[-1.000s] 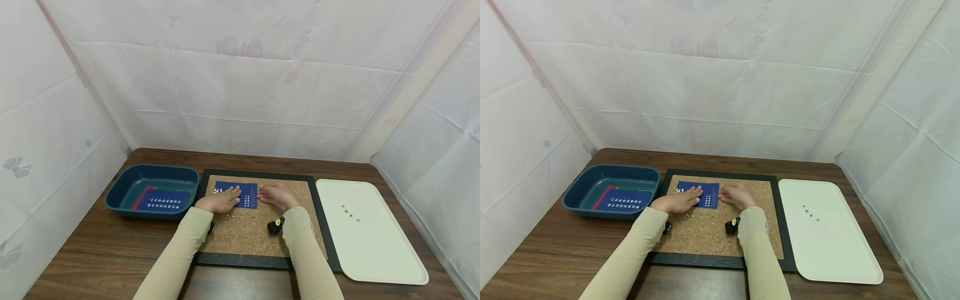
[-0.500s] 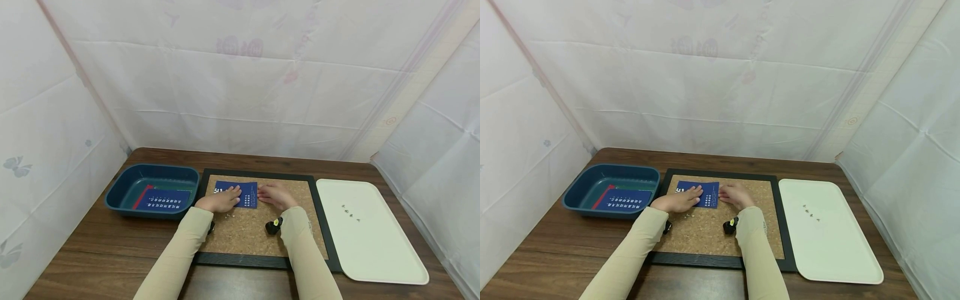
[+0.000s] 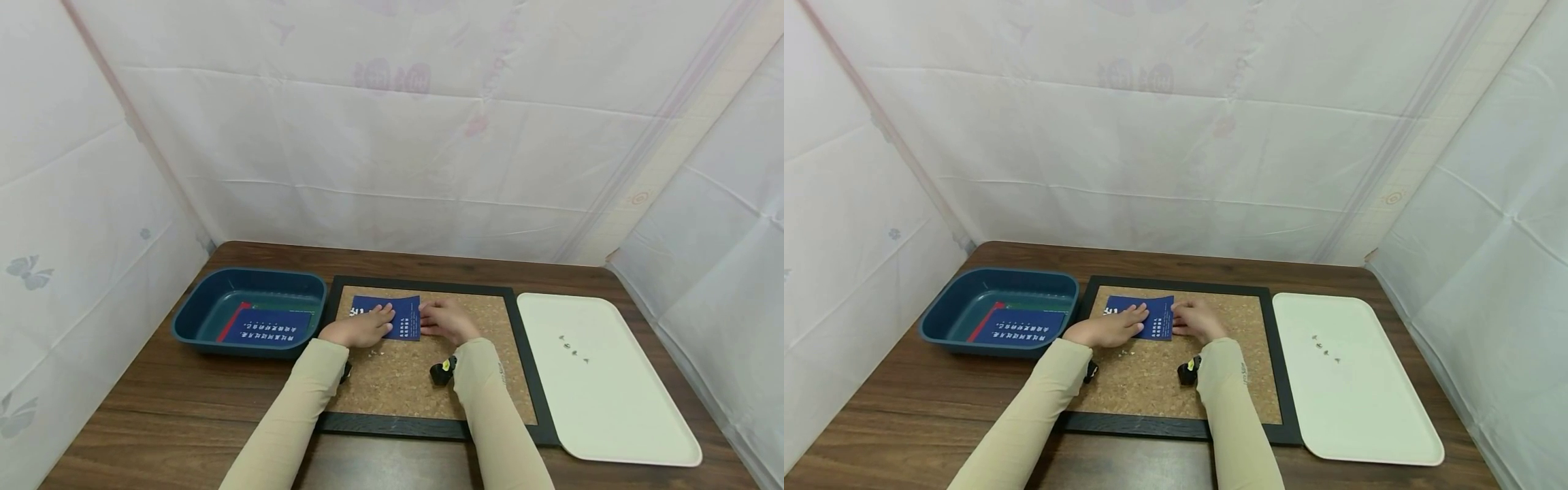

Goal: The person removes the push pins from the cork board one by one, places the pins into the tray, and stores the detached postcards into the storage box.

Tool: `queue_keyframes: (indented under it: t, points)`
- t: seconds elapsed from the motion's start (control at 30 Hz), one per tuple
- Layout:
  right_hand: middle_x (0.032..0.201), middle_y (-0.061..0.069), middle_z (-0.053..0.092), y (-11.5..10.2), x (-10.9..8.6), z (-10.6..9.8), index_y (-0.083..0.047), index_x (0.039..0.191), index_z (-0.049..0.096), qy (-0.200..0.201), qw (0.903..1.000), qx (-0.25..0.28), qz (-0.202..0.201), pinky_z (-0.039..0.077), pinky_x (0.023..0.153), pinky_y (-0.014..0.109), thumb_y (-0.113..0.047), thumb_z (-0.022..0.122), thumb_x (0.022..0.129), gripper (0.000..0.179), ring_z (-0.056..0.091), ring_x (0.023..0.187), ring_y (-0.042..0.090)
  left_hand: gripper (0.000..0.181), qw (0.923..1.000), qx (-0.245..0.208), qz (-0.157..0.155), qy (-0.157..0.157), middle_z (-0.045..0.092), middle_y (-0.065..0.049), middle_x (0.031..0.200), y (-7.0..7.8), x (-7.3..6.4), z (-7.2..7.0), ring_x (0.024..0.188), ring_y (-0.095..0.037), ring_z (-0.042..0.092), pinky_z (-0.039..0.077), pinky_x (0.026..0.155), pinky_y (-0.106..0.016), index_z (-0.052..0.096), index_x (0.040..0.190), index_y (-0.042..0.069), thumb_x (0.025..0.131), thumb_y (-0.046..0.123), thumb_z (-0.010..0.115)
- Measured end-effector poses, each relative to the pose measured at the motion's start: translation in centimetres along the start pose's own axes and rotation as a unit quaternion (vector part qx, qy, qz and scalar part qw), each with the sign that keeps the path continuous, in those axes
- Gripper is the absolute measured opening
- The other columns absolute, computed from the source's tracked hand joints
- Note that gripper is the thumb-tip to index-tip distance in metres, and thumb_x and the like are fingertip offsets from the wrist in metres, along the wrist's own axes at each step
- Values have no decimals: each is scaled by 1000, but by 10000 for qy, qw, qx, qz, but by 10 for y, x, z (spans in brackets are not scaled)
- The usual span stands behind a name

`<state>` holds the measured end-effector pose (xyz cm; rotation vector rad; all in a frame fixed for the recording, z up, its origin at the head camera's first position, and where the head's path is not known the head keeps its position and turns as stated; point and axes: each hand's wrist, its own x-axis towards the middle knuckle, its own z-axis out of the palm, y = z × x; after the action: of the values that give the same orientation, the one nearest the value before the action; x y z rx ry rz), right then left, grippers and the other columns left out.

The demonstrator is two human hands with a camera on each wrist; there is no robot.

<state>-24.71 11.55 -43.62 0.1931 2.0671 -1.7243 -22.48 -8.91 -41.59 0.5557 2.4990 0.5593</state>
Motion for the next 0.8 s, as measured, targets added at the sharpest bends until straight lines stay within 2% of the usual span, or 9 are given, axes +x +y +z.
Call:
queue_keyframes:
  t: [0.4, 0.53, 0.8]
  points:
    - [93, 11, 61, 0, -2, 10, 6, 110, 59, 239, 9972, -665, -250, 57, 66, 24, -6, 59, 95, 20, 61, 73, 12, 52, 10000, -5, -4, 1, 12, -8, 162, 1, -1, 0, 150, -26, 9, 15, 121, -46, 23, 153, 8, 106, 29, 31]
    - [91, 10, 61, 0, -2, 11, 5, 108, 60, 391, 9958, -799, -209, 57, 62, 22, -6, 61, 93, 19, 60, 70, 11, 51, 10000, 30, 33, 7, 12, -8, 162, 0, -1, 0, 150, -26, 9, 15, 121, -47, 23, 153, 8, 107, 28, 30]
    - [87, 9, 60, -1, 0, 11, 5, 106, 60, 374, 9951, -917, -85, 56, 60, 20, -4, 60, 93, 15, 60, 69, 12, 52, 10000, -59, 19, -17, 11, -8, 162, -1, -2, 0, 150, -26, 8, 15, 121, -47, 22, 153, 8, 106, 29, 32]
